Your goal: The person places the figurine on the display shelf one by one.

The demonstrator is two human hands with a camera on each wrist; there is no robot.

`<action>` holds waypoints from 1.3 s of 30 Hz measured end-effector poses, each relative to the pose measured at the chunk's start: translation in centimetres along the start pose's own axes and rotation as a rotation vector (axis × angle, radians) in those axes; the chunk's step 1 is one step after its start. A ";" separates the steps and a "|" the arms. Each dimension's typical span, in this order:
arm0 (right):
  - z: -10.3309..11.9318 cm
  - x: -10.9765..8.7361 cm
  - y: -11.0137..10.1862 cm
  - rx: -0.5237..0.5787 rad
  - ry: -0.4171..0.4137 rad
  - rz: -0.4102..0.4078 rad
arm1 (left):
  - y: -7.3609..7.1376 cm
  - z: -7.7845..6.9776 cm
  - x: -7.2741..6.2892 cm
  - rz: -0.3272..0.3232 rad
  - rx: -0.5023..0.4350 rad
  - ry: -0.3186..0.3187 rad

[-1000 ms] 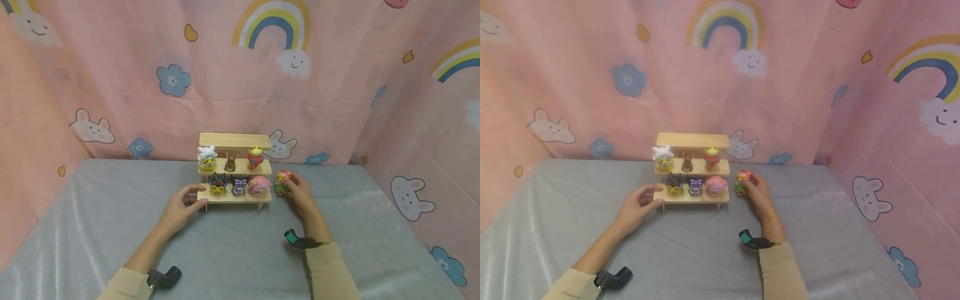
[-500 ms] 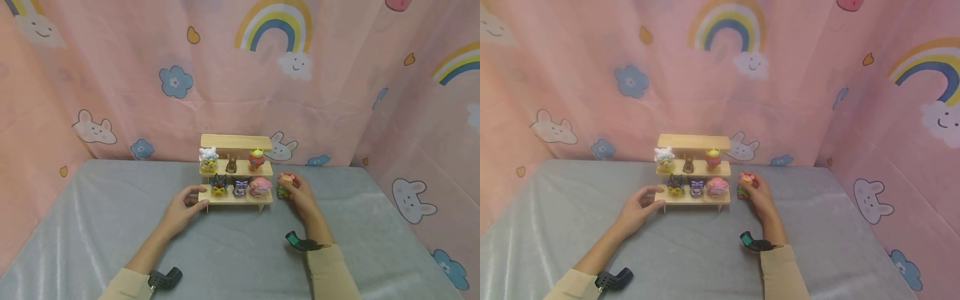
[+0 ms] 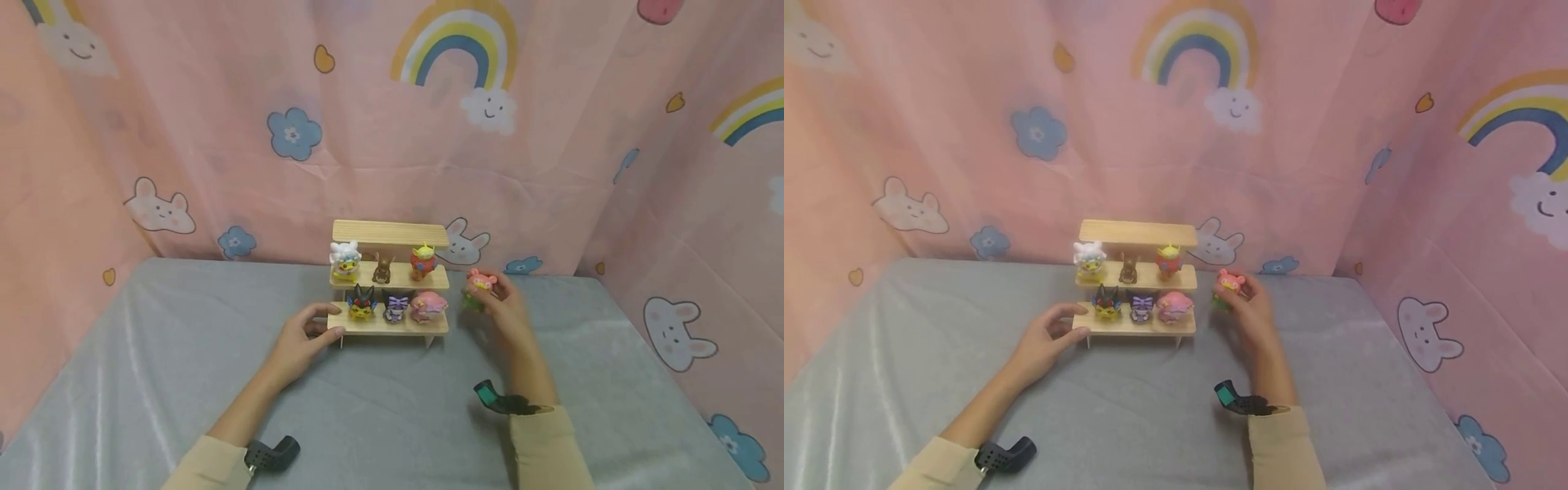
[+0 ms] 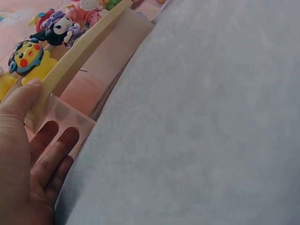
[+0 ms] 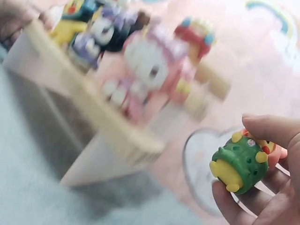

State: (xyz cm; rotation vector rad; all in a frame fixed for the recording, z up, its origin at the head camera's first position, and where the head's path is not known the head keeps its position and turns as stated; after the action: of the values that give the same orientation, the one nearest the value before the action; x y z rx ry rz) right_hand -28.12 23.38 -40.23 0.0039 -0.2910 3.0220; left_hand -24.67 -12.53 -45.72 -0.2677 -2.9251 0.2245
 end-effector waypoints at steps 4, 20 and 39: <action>2.4 -0.8 0.1 0.070 -0.164 0.007 | -0.1 0.0 0.0 -0.012 0.010 0.005; 12.8 0.7 4.3 -0.089 -0.413 0.141 | 0.0 0.3 0.0 -0.001 -0.007 0.020; 15.0 6.0 9.3 -0.379 -0.375 0.253 | 0.1 0.2 0.1 -0.014 -0.006 -0.016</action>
State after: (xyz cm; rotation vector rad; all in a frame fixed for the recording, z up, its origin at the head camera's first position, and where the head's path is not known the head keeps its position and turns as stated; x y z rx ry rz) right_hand -35.16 12.11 -27.23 0.5450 -0.9585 3.1357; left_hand -24.82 -12.46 -45.94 -0.2478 -2.9430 0.2165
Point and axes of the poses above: each hand's wrist, its own x-axis towards the middle knuckle, its own y-axis out of the palm, z = x × y, the point moved 1 cm from there along x, towards the middle knuckle, and after that the axes turned 5 degrees about -x, right-handed, at the moved point
